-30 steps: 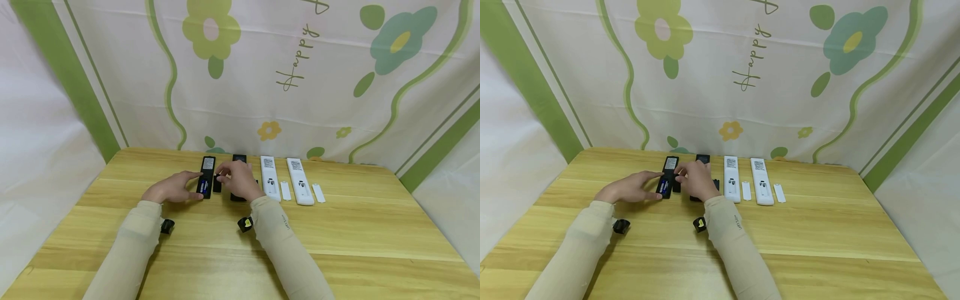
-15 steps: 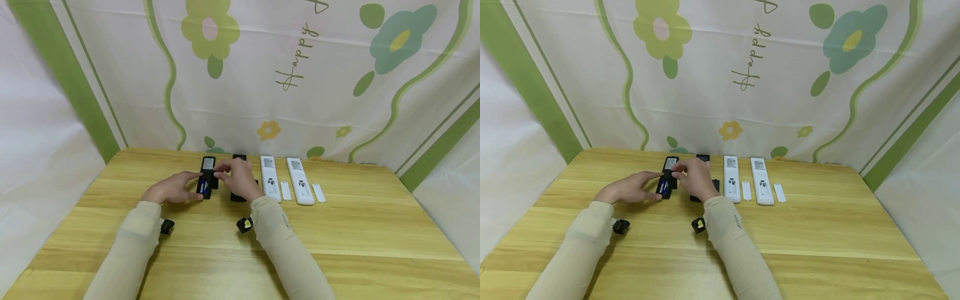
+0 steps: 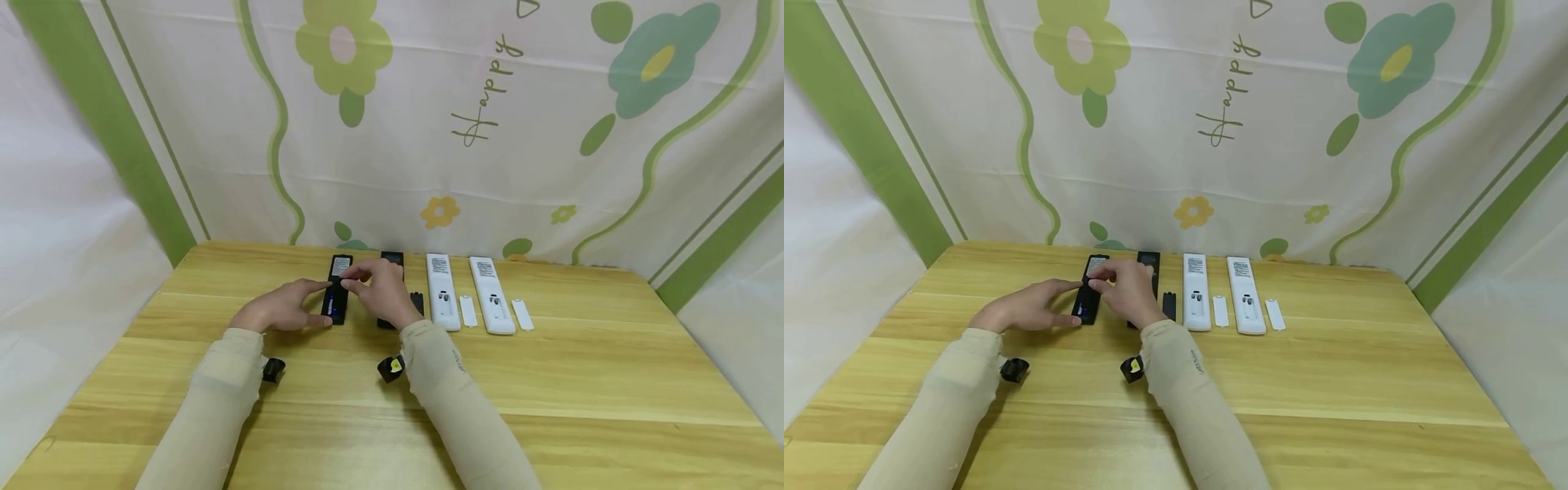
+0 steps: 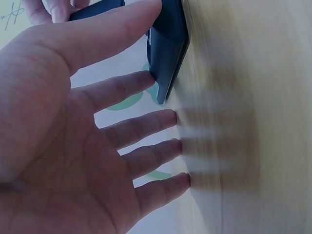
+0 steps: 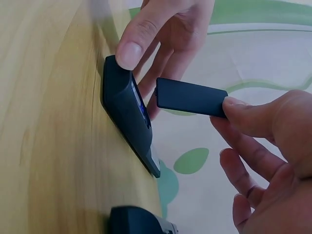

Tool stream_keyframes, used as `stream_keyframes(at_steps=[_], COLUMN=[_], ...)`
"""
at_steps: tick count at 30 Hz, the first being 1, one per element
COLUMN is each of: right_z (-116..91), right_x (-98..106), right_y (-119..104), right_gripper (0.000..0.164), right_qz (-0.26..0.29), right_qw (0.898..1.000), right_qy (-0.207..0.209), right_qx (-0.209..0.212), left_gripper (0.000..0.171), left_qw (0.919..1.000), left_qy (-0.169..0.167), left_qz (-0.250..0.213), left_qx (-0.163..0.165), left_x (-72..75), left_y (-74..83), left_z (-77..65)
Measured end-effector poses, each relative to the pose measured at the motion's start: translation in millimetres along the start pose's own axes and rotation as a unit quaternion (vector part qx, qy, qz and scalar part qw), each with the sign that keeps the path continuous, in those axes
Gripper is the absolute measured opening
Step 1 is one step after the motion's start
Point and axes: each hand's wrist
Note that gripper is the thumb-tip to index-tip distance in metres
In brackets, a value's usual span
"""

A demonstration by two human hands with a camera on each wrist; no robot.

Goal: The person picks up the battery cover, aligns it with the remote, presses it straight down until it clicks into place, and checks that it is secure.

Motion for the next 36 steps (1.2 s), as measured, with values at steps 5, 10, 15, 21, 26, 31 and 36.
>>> stream_keyframes(at_steps=[5, 10, 15, 21, 26, 31, 36], right_z=[2, 2, 3, 3, 2, 3, 3], right_x=[-5, -8, -10, -12, -14, -15, -16], right_y=[1, 3, 3, 2, 1, 1, 0], right_gripper=[0.012, 0.012, 0.013, 0.011, 0.009, 0.010, 0.010], right_qz=[0.016, 0.019, 0.027, 0.030, 0.028, 0.015, 0.010], right_qw=[1.000, 1.000, 1.000, 0.999, 0.999, 0.999, 0.999], right_qy=[-0.003, 0.003, 0.001, -0.012, -0.021, -0.026, -0.029], right_qx=[-0.003, -0.009, -0.004, -0.007, -0.014, -0.020, -0.023], left_gripper=[0.080, 0.080, 0.079, 0.079, 0.079, 0.080, 0.080], left_qw=[1.0000, 0.9999, 0.9999, 0.9999, 0.9999, 0.9999, 0.9999], left_qy=[-0.002, -0.005, -0.004, -0.002, -0.001, 0.000, 0.001], left_qz=[-0.002, -0.006, -0.004, -0.005, -0.002, 0.000, 0.001], left_qx=[-0.004, -0.007, -0.012, -0.012, -0.014, -0.014, -0.013], left_x=[-0.4, -1.2, -1.1, -0.4, -0.8, -1.4, -1.1], left_y=[0.7, 0.7, 0.2, 0.7, 0.3, 0.1, -1.1], left_z=[1.0, 2.0, 1.5, 0.3, 0.6, 0.7, 1.0])
Point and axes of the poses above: each hand's wrist, its own z-axis towards the middle knuckle, its own x-axis out of the back of the hand, y = z × x, and after that the axes turned 13 degrees about -z, right-handed
